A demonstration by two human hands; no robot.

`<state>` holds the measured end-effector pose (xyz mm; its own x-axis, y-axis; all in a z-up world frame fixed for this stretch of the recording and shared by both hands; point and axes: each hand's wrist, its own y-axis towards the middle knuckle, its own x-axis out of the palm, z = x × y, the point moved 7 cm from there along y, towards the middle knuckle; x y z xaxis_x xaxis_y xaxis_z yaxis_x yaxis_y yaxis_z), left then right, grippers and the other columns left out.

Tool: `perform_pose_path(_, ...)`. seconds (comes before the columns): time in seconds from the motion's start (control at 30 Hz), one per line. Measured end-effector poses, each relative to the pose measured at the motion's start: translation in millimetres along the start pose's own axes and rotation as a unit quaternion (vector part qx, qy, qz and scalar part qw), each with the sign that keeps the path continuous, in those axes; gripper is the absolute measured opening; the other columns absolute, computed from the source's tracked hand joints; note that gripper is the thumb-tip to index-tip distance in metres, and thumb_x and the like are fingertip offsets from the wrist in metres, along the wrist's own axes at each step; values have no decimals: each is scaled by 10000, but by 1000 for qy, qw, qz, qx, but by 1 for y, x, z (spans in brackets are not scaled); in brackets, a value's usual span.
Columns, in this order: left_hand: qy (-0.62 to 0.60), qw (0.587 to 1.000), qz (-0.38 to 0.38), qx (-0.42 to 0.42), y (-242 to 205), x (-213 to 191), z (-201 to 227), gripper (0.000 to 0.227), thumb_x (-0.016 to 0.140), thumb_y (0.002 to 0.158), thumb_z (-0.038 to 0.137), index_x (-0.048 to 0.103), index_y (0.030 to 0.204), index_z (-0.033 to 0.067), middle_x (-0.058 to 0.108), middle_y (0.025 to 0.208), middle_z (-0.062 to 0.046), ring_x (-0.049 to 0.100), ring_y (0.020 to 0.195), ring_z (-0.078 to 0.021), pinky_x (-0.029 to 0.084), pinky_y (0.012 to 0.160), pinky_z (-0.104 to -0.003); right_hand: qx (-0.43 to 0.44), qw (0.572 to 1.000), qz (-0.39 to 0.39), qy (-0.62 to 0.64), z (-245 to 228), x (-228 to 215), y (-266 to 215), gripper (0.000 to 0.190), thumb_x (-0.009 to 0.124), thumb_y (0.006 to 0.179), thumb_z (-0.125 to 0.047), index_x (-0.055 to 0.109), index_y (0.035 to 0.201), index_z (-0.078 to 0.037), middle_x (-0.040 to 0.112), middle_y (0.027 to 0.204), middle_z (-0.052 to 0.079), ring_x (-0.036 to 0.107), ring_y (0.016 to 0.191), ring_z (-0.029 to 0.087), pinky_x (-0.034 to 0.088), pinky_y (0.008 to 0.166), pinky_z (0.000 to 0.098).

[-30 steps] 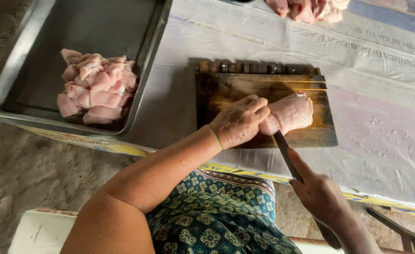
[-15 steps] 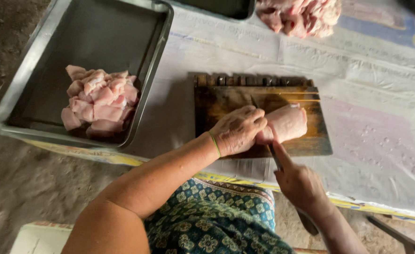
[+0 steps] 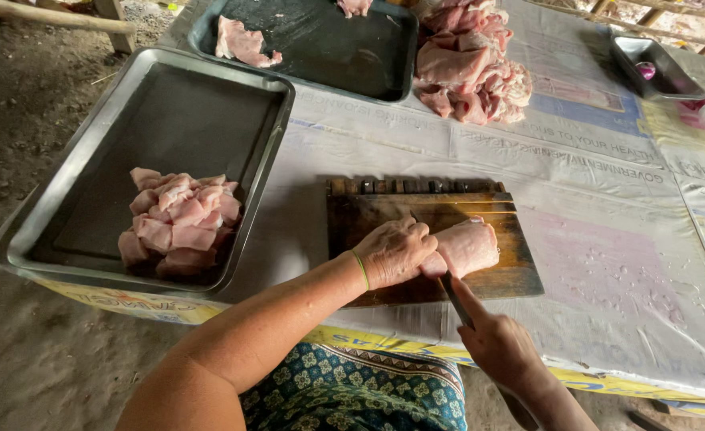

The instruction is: The person is cutting a piece of meat into smaller portions on a wooden cutting board with a knife and moving the cut pieces into a metal tray.

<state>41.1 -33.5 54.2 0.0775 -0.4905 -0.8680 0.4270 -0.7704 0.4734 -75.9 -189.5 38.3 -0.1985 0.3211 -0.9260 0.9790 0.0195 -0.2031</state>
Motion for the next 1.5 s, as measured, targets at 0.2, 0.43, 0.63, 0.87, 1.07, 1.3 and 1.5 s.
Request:
perform_pose_path(0.2, -56, 998, 14, 31, 3, 10, 9, 146, 716, 780, 130, 642, 872, 44, 677, 884, -126, 670, 861, -288, 573, 825, -397, 7, 1000, 3, -15, 10, -2, -20, 909, 663, 812, -176, 283, 1625, -322, 713, 601, 161, 731, 575, 368, 581, 609, 511)
perform_pose_path(0.43, -82, 992, 94, 17, -8, -4, 0, 166, 736, 773, 119, 599, 838, 52, 667, 825, -118, 681, 818, -280, 582, 754, -389, -44, 993, 40, -105, -33, 1, 33, 857, 618, 876, -187, 234, 1640, -232, 664, 555, 128, 674, 496, 329, 576, 535, 479)
perform_pose_path(0.63, -169, 970, 147, -98, -12, -1, -33, 259, 795, 788, 156, 561, 833, 55, 665, 789, -134, 684, 755, -300, 574, 665, -419, -35, 996, 16, -78, -7, 8, -17, 863, 634, 855, -178, 266, 1636, -185, 645, 484, 84, 628, 404, 266, 548, 457, 422)
perform_pose_path(0.87, -134, 974, 179, -44, -17, -3, 0, 193, 731, 764, 92, 582, 882, 56, 685, 829, -120, 705, 789, -274, 599, 693, -409, -48, 998, 32, -29, -24, 3, 22, 813, 661, 858, -155, 305, 1590, -147, 631, 490, 89, 631, 402, 257, 551, 452, 424)
perform_pose_path(1.07, -129, 960, 151, -195, -16, -9, -52, 234, 787, 800, 164, 585, 762, 53, 639, 659, -130, 659, 635, -277, 574, 638, -415, -67, 997, 41, -20, -26, 0, -2, 841, 660, 829, -128, 309, 1593, -146, 664, 540, 138, 671, 465, 315, 573, 522, 465)
perform_pose_path(1.3, -258, 929, 227, -141, -19, -7, -12, 291, 776, 837, 196, 538, 743, 59, 664, 703, -100, 679, 624, -184, 565, 544, -338, -67, 997, 47, 10, -25, -7, 10, 840, 686, 827, -131, 334, 1587, -199, 667, 583, 194, 686, 523, 363, 563, 558, 503)
perform_pose_path(1.5, -122, 945, 226, -202, -21, -9, -61, 198, 747, 819, 161, 575, 774, 73, 665, 691, -105, 665, 624, -220, 570, 569, -359, -61, 997, 49, -27, -39, -3, 23, 861, 669, 838, -106, 312, 1619, -168, 672, 607, 206, 682, 552, 384, 568, 601, 511)
